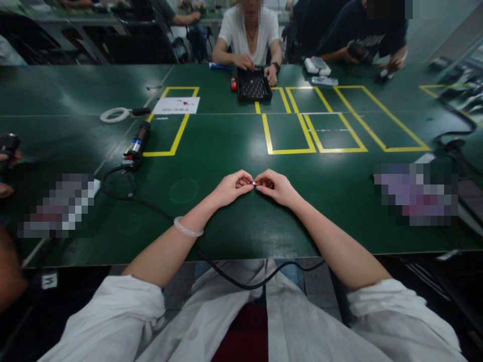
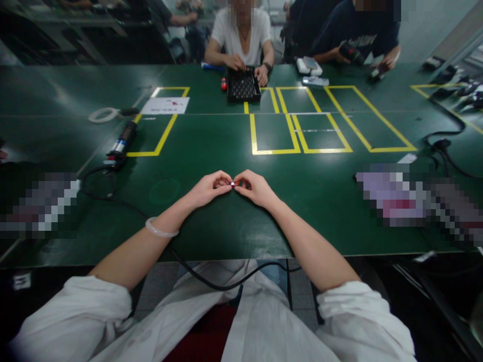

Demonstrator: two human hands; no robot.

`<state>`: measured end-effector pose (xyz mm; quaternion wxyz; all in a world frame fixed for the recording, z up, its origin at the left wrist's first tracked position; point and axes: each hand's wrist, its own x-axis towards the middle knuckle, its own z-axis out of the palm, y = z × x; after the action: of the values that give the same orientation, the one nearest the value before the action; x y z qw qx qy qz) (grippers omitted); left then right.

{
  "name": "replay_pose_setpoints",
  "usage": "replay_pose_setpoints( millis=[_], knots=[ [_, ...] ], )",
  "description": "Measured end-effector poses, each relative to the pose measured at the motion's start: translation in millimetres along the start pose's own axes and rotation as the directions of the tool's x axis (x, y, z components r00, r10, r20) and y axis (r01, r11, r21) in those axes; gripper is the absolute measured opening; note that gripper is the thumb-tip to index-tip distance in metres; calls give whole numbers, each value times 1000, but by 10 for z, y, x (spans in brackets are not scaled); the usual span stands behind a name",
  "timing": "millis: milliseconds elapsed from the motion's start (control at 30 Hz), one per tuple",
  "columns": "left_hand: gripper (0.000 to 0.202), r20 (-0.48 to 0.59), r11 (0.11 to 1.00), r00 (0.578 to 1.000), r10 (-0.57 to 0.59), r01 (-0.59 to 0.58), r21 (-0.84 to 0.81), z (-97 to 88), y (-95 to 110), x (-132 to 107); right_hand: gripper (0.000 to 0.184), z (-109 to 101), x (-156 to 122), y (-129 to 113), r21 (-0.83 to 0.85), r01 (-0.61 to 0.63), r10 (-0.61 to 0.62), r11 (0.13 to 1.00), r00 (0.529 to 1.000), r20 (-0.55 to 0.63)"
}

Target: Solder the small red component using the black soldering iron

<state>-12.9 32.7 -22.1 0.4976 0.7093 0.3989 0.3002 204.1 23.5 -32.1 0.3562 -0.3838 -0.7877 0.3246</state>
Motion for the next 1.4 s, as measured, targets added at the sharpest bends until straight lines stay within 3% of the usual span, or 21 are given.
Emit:
replay_pose_setpoints(
  millis=[200, 333, 900, 1400],
  knots=[
    [34, 7, 999, 1000, 24, -24, 33, -20, 22, -9, 25, 26, 17, 43, 280, -140, 138, 950, 990, 28],
    [35, 16, 999, 1000, 25, -25, 26, -20, 16, -5, 24, 29, 27, 65, 333, -156, 153, 930, 988, 34],
    [31, 8, 1000, 1000, 0, 0, 4, 0, 33, -17, 20, 13, 14, 14, 120, -109, 108, 987, 994, 16],
    [32, -39, 997, 999, 27, -24, 69, -51, 43, -16, 20, 6, 12, 25, 127, -124, 120, 984, 992, 34]
  ],
)
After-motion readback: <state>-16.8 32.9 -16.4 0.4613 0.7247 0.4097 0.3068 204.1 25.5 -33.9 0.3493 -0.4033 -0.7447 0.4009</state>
